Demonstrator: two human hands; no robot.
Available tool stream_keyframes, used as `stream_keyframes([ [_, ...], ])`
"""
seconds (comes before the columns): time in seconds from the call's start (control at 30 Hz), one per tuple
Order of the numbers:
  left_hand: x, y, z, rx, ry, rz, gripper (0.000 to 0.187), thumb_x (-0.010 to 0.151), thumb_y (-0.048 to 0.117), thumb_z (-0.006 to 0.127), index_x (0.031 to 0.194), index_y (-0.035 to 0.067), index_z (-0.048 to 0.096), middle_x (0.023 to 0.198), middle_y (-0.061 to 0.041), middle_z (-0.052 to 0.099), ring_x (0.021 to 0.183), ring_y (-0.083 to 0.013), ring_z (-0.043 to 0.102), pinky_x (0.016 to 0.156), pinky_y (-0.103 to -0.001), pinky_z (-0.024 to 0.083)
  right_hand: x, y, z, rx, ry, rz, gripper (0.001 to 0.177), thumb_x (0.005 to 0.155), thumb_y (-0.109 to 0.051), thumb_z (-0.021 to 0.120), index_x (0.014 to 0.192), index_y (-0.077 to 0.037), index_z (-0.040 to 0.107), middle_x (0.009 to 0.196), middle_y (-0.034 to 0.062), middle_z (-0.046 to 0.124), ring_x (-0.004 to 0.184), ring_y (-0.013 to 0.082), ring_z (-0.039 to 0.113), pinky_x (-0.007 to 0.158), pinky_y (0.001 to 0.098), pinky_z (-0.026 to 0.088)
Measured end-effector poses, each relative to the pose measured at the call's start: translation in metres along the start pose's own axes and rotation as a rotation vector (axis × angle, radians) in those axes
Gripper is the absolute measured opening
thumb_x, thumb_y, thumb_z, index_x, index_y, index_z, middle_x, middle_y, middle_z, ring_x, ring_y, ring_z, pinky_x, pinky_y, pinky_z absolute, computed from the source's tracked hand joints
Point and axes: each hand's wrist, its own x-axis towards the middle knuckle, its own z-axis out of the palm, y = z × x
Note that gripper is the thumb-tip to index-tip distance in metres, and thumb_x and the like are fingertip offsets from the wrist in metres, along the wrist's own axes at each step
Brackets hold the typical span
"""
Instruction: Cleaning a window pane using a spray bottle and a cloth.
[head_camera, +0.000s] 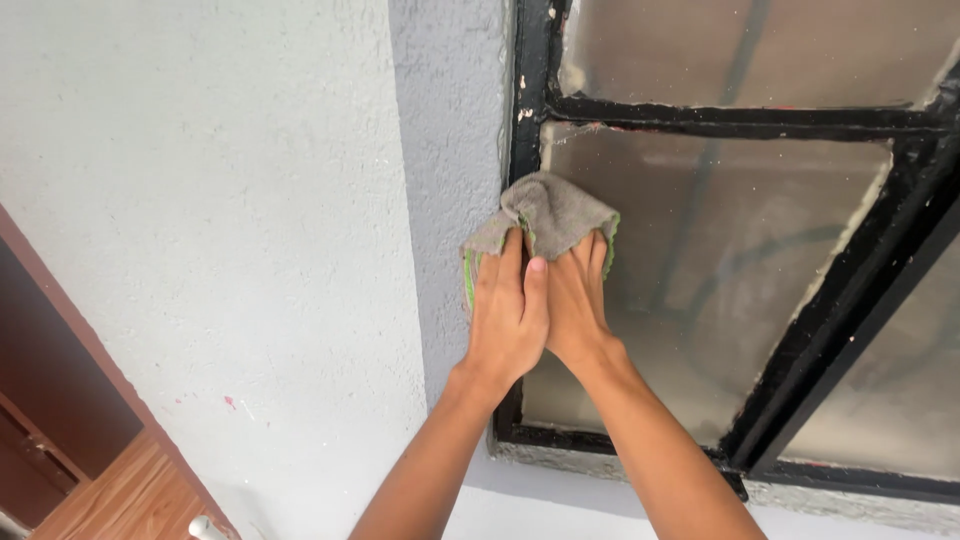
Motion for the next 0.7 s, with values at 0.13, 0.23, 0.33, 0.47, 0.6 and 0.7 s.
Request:
stream_keyframes([
  [0.13,0.022,0.013,-0.003,-0.034,0.032,0.018,0.051,0.108,0.024,0.045,0.145,-0.011,0.045,0.142,-0.034,0.052,0.133,-0.0492,0.049,0.115,-0.051,0.037,0.023,-0.008,-0.01,-0.002,0.028,-0.008,0.05,0.095,-0.034,0.058,0.138,-0.007,0.056,0.149,0.0198,0.046,0.139,0.0445,0.03,0.114,0.0615,0.019],
  [0.23,0.027,0.016,0.0,-0.042,0.056,0.014,0.052,0.108,0.023,0.046,0.146,-0.011,0.043,0.143,-0.034,0.049,0.134,-0.0482,0.047,0.115,-0.051,0.034,0.028,0.003,-0.005,-0.038,0.048,-0.06,0.051,0.099,-0.033,0.055,0.141,-0.005,0.053,0.152,0.0233,0.042,0.144,0.0443,0.027,0.117,0.063,0.016],
  [0.33,0.028,0.016,0.004,-0.026,0.086,0.069,0.054,0.107,0.022,0.047,0.148,-0.013,0.041,0.144,-0.035,0.047,0.135,-0.0487,0.044,0.115,-0.051,0.032,0.029,0.014,-0.001,-0.079,0.055,-0.155,0.056,0.1,-0.033,0.054,0.148,-0.005,0.049,0.157,0.022,0.041,0.151,0.0428,0.022,0.119,0.0654,0.01],
  [0.47,0.047,0.023,0.01,-0.005,0.087,0.018,0.049,0.105,0.023,0.048,0.142,-0.009,0.05,0.131,-0.029,0.055,0.123,-0.0433,0.052,0.11,-0.048,0.039,0.039,0.024,-0.008,-0.067,0.031,-0.146,0.061,0.101,-0.033,0.054,0.151,0.0,0.041,0.16,0.0246,0.037,0.153,0.0415,0.023,0.121,0.0667,0.008],
  [0.6,0.06,0.025,0.021,0.119,0.098,0.112,0.047,0.103,0.022,0.049,0.138,-0.009,0.053,0.13,-0.028,0.057,0.119,-0.0444,0.05,0.108,-0.05,0.039,0.04,0.029,-0.025,0.015,0.133,-0.17,0.069,0.093,-0.036,0.059,0.15,0.0,0.041,0.155,0.0275,0.037,0.146,0.0485,0.025,0.116,0.0656,0.011],
  [0.7,0.061,0.021,0.039,0.326,0.091,0.266,0.044,0.102,0.022,0.05,0.136,-0.005,0.058,0.133,-0.027,0.061,0.121,-0.0486,0.052,0.107,-0.056,0.038,0.033,0.051,-0.035,-0.136,0.158,-0.171,0.073,0.091,-0.037,0.061,0.15,0.0,0.04,0.155,0.027,0.039,0.146,0.0486,0.028,0.116,0.0686,0.009],
])
